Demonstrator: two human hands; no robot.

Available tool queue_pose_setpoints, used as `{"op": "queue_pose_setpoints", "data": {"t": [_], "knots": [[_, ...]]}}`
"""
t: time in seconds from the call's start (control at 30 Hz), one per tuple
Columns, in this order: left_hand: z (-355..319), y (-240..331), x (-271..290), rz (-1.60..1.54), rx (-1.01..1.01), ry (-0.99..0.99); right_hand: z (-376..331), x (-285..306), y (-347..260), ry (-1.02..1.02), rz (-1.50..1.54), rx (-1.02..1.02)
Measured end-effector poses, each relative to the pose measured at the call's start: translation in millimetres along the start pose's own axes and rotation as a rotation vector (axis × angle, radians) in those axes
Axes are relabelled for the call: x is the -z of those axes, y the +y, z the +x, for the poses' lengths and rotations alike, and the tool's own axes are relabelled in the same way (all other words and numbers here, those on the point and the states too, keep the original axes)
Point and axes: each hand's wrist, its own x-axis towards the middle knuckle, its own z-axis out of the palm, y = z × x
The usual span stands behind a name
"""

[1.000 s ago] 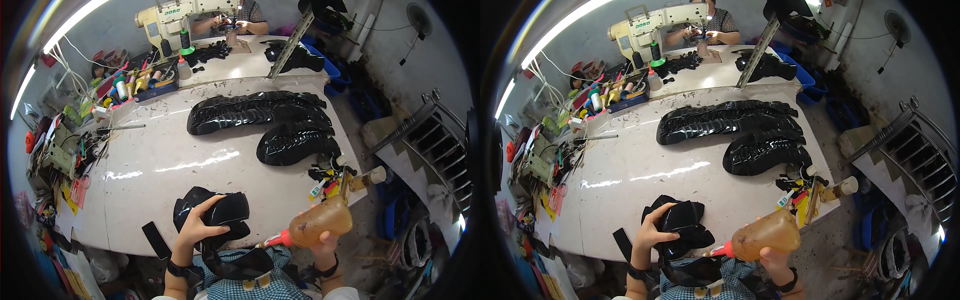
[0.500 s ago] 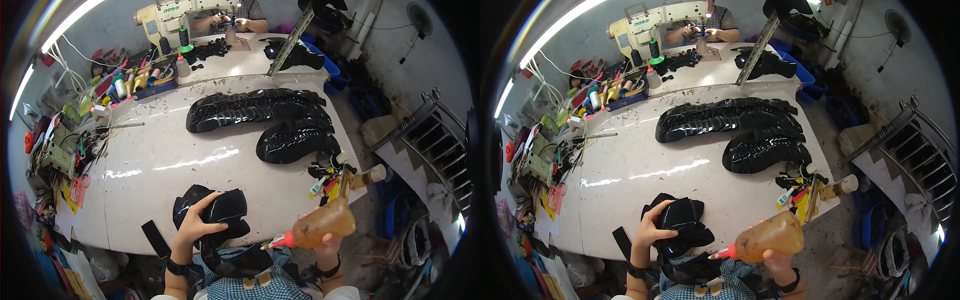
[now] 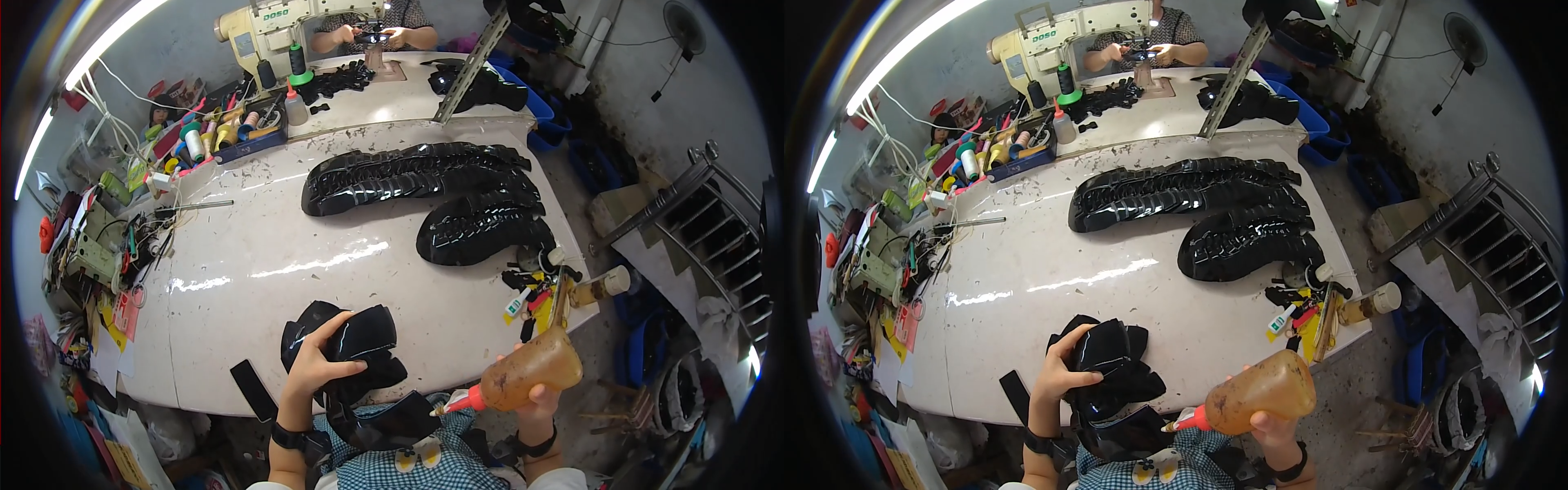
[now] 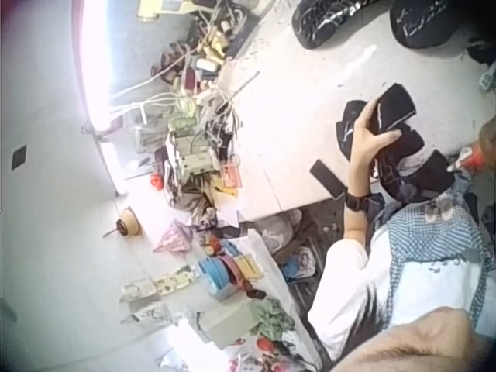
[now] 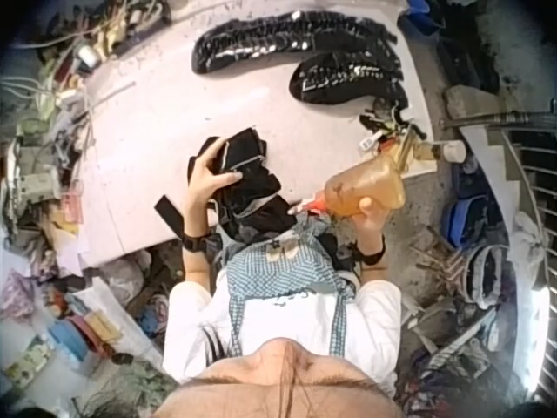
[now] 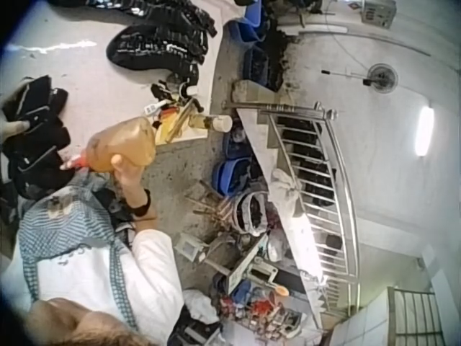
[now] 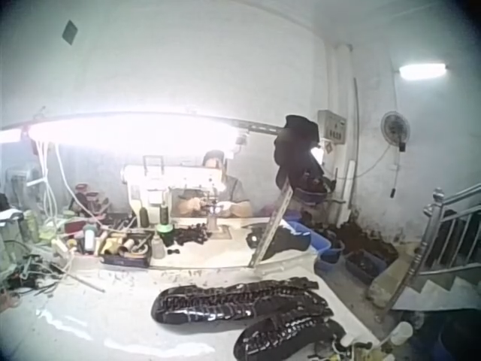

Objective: Applying glue to black shoe components in a manufacturing workshop.

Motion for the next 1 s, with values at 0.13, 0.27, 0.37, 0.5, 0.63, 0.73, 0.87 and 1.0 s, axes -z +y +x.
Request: {"op": "queue_pose_setpoints", "data": {"t": [0.13, 0.27, 0.37, 0.5, 0.63, 0.73, 0.87, 1.0], "knots": [[0, -2, 0, -0.019, 0.017, 0.006, -1, 1, -1, -0.007, 0.021, -0.019], [1, 1, -1, -0.026, 0.004, -0.001, -4, 2, 0, 0.02, 0.027, 0.012], [1, -1, 0, -0.006, -0.003, 0.007, -5, 3, -3, 0.012, 0.014, -0.026], [4, -2, -2, -0.008, 0.01, 0.004, -7, 13, 0, -0.017, -0.024, -0.015], [13, -9, -8, -0.069, 0.036, -0.009, -5, 21, -5, -0.017, -0.151, -0.048], [24, -32, -13, -0.033, 0.116, 0.056, -4, 21, -9, 0.111, -0.098, -0.089], [50, -103, -31, 0.121, 0.167, 0.016, 6, 50, -17, 0.466, 0.203, -0.073], [72, -163, -73, 0.456, 0.228, -0.119, 2, 98, -22, 0.663, 0.344, -0.055]]}}
